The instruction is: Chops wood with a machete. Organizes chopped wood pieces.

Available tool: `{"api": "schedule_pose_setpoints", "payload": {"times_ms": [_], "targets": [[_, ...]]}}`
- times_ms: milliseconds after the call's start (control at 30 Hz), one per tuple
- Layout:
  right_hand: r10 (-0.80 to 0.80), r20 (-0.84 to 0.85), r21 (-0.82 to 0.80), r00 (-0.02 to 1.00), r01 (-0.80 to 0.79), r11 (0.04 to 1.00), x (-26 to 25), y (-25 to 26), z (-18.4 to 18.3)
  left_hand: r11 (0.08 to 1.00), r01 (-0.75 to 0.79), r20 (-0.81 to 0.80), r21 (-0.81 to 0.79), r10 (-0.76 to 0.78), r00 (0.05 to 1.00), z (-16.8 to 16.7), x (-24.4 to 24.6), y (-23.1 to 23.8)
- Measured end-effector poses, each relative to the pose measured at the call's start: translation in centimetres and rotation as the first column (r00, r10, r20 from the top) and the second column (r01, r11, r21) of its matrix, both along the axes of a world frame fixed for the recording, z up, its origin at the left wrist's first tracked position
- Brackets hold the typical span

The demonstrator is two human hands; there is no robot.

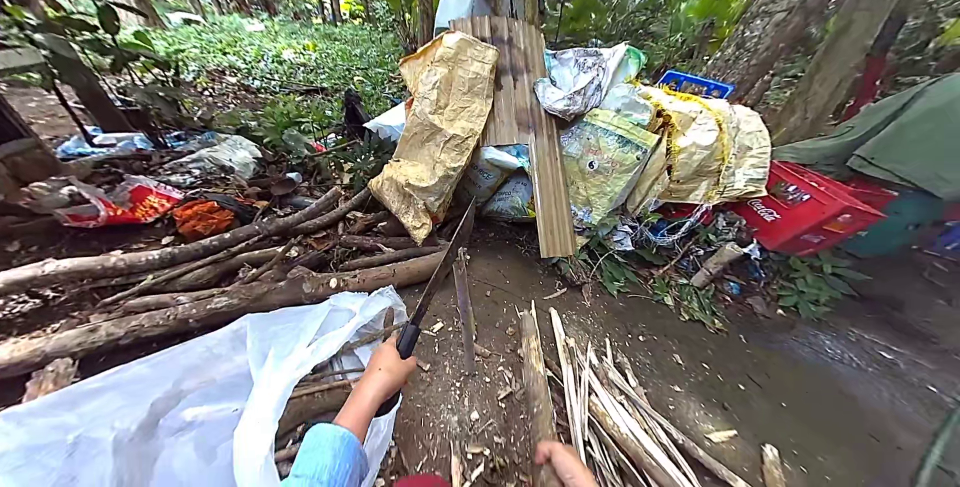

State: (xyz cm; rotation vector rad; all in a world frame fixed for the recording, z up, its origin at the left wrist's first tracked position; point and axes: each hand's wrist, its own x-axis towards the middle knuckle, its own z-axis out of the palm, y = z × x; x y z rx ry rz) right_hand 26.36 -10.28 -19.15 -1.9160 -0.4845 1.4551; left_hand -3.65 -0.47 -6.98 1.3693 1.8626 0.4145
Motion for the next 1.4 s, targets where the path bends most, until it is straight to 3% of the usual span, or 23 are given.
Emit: {"api": "schedule_pose_setpoints", "payload": {"times_ms": [67,133,233,333,433,500,567,600,633,667,700,733,767,900,1000,1100,1167,1233,1333,1367,1400], "targets": [[-0.002,0.006,0.149,1.0,0.001,0.989,1.2,0.2,3.8,1.0,-0.003,-0.003,-0.001,0.003,1.0,0.3,0.4,-0.3],[0.034,0.027,0.39,0.999,-0.042,0.92,2.5,0.9,8.7,1.0,-0.006,0.003,0.018,0.006,1.0,0.2,0.8,-0.3],[-0.033,0.17,0.738,0.985,-0.105,0.667,2.7,2.4,19.4,1.0,0.008,-0.021,0.024,-0.007,1.0,0.5,1.2,-0.5],[-0.253,0.334,0.878,0.908,-0.202,0.435,2.8,4.5,30.4,1.0,0.018,-0.048,0.017,-0.018,0.999,0.7,1.7,-0.7],[-0.46,0.374,0.922,0.805,-0.27,0.277,2.3,6.5,36.6,1.0,0.022,-0.058,0.014,-0.021,0.998,0.9,2.0,-0.6],[-0.474,0.452,0.891,0.755,-0.36,0.277,1.0,6.7,36.7,1.0,0.025,-0.057,0.019,-0.024,0.998,0.9,2.1,-0.5],[-0.325,0.665,0.731,0.672,-0.498,0.467,0.4,6.5,33.2,0.999,0.029,-0.055,0.023,-0.027,0.998,0.7,2.1,-0.6],[-0.156,0.807,0.529,0.569,-0.579,0.621,0.5,6.6,30.6,0.999,0.031,-0.051,0.03,-0.029,0.998,0.7,2.0,-0.6],[0.09,0.906,0.221,0.415,-0.643,0.733,0.8,6.9,28.1,0.999,0.037,-0.05,0.036,-0.035,0.998,0.6,1.8,-0.8],[0.334,0.911,-0.097,0.243,-0.661,0.744,1.1,7.5,25.6,0.998,0.047,-0.059,0.036,-0.045,0.997,0.4,1.7,-0.9],[0.49,0.864,-0.312,0.114,-0.643,0.699,1.1,8.0,23.5,0.998,0.061,-0.078,0.026,-0.058,0.995,0.2,1.7,-1.0],[0.563,0.824,-0.402,0.068,-0.63,0.664,1.0,8.3,22.0,0.997,0.071,-0.11,0.009,-0.07,0.992,0.1,1.7,-1.0],[0.605,0.791,-0.414,0.095,-0.645,0.642,1.1,8.6,21.6,0.997,0.076,-0.132,0.003,-0.075,0.988,0.1,1.7,-0.8],[0.619,0.622,-0.081,0.481,-0.746,0.661,2.1,7.4,20.8,0.997,0.075,-0.126,-0.006,-0.075,0.989,-0.4,1.8,-0.9],[0.559,0.519,0.175,0.647,-0.72,0.672,3.1,5.8,22.8,0.998,0.06,-0.101,-0.026,-0.063,0.993,-0.4,1.5,-0.8],[0.406,0.642,0.341,0.65,-0.717,0.608,4.0,5.0,28.2,0.998,0.054,-0.097,-0.038,-0.058,0.994,-0.5,1.7,-0.8],[0.193,0.762,0.419,0.618,-0.698,0.581,4.0,5.2,31.6,0.997,0.06,-0.106,-0.046,-0.065,0.992,-0.7,1.9,-0.8],[-0.065,0.779,0.55,0.624,-0.629,0.549,2.9,6.1,33.4,0.996,0.073,-0.126,-0.056,-0.08,0.989,-0.5,2.2,-0.9],[-0.298,0.657,0.732,0.692,-0.492,0.471,0.8,8.6,32.3,0.993,0.092,-0.158,-0.073,-0.103,0.982,-0.2,2.5,-0.9],[-0.308,0.652,0.736,0.693,-0.481,0.476,0.5,9.5,30.4,0.993,0.094,-0.16,-0.076,-0.106,0.981,-0.2,2.5,-0.9],[-0.252,0.703,0.669,0.665,-0.498,0.552,0.7,10.3,27.7,0.993,0.096,-0.161,-0.074,-0.107,0.981,-0.3,2.4,-0.9]]}}
